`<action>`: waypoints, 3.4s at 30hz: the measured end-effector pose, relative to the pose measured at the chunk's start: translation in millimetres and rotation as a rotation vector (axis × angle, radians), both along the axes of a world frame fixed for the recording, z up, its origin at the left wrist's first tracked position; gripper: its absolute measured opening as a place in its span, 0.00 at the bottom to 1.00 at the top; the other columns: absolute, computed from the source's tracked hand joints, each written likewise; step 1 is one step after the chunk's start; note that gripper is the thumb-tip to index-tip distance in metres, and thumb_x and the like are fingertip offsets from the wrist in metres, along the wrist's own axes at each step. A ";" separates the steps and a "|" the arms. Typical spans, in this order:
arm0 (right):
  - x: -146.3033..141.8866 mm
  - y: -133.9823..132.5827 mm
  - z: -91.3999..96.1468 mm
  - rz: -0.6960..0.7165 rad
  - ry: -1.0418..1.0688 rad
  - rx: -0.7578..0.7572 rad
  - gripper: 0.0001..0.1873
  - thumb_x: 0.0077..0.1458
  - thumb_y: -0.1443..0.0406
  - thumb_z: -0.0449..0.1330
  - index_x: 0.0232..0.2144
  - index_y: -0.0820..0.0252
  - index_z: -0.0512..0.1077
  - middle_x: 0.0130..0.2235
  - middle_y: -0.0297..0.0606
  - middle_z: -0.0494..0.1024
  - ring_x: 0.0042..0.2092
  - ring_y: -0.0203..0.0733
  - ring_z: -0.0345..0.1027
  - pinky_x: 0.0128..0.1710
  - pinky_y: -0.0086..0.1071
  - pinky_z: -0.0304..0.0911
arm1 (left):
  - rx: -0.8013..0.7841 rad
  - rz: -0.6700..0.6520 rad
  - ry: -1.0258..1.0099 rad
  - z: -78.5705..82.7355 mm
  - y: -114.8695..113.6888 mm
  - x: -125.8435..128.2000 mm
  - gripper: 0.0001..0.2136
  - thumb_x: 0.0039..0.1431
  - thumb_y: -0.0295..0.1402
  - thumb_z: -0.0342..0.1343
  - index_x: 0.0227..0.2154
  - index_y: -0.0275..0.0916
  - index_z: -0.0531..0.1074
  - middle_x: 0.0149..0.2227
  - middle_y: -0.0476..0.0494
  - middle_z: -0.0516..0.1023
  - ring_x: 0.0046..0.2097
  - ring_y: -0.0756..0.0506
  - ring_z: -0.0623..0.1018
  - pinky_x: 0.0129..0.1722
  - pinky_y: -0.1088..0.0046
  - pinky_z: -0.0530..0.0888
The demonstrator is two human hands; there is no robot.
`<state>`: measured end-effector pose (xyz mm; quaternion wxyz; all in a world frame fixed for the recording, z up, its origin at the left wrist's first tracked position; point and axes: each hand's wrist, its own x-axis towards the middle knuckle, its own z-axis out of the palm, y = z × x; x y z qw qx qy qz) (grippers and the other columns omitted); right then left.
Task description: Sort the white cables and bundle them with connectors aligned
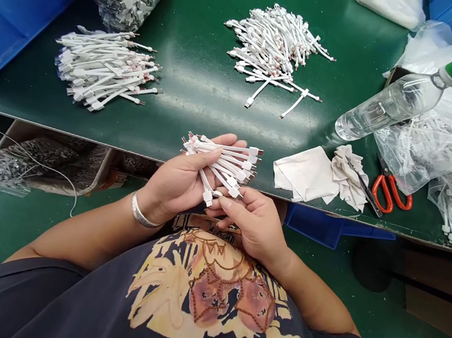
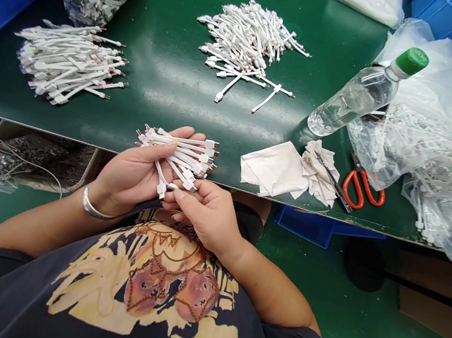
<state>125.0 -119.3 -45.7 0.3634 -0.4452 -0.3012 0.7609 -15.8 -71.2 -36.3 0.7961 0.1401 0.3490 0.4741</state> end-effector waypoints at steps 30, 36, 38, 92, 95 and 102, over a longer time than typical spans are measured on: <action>-1.6 -2.1 -20.5 0.142 0.147 -0.199 0.16 0.47 0.57 0.65 0.33 0.64 0.73 0.27 0.36 0.79 0.22 0.31 0.71 0.13 0.18 0.53 | 0.149 0.112 0.046 3.2 -5.3 10.2 0.13 0.58 0.24 0.51 0.45 0.37 0.72 0.50 0.40 0.75 0.54 0.42 0.73 0.60 0.60 0.63; -2.2 -4.2 -21.5 0.109 0.094 -0.134 0.14 0.47 0.58 0.65 0.32 0.65 0.73 0.26 0.36 0.79 0.22 0.31 0.71 0.15 0.18 0.54 | 0.196 0.066 0.072 5.9 2.3 5.1 0.12 0.58 0.25 0.52 0.44 0.36 0.73 0.49 0.39 0.76 0.51 0.42 0.75 0.58 0.59 0.66; -1.0 -6.0 -23.9 0.139 0.091 -0.140 0.16 0.48 0.56 0.64 0.33 0.65 0.74 0.26 0.37 0.79 0.22 0.31 0.71 0.15 0.18 0.55 | 0.225 0.014 0.154 12.9 15.0 -1.9 0.12 0.57 0.26 0.53 0.44 0.35 0.73 0.48 0.38 0.76 0.50 0.40 0.76 0.57 0.56 0.67; 0.6 6.1 -36.0 0.297 0.289 -0.294 0.26 0.55 0.59 0.61 0.54 0.61 0.65 0.36 0.44 0.79 0.34 0.37 0.76 0.31 0.23 0.70 | -0.006 -0.457 0.416 -33.0 -34.9 -16.2 0.21 0.58 0.47 0.50 0.18 0.36 0.62 0.11 0.57 0.53 0.13 0.57 0.56 0.14 0.81 0.52; 0.1 5.2 -38.0 0.286 0.277 -0.290 0.27 0.54 0.59 0.62 0.54 0.61 0.65 0.36 0.43 0.79 0.34 0.37 0.76 0.31 0.23 0.70 | -0.009 -0.453 0.437 -34.8 -37.2 -17.1 0.20 0.58 0.47 0.51 0.20 0.36 0.63 0.12 0.57 0.53 0.14 0.57 0.56 0.15 0.80 0.53; -3.4 1.9 -44.4 0.292 0.239 -0.295 0.26 0.46 0.56 0.67 0.44 0.67 0.72 0.33 0.43 0.79 0.31 0.34 0.75 0.31 0.23 0.68 | -0.044 -0.382 0.458 -36.5 -32.3 -5.8 0.16 0.51 0.45 0.59 0.26 0.35 0.68 0.16 0.55 0.62 0.17 0.56 0.57 0.15 0.80 0.55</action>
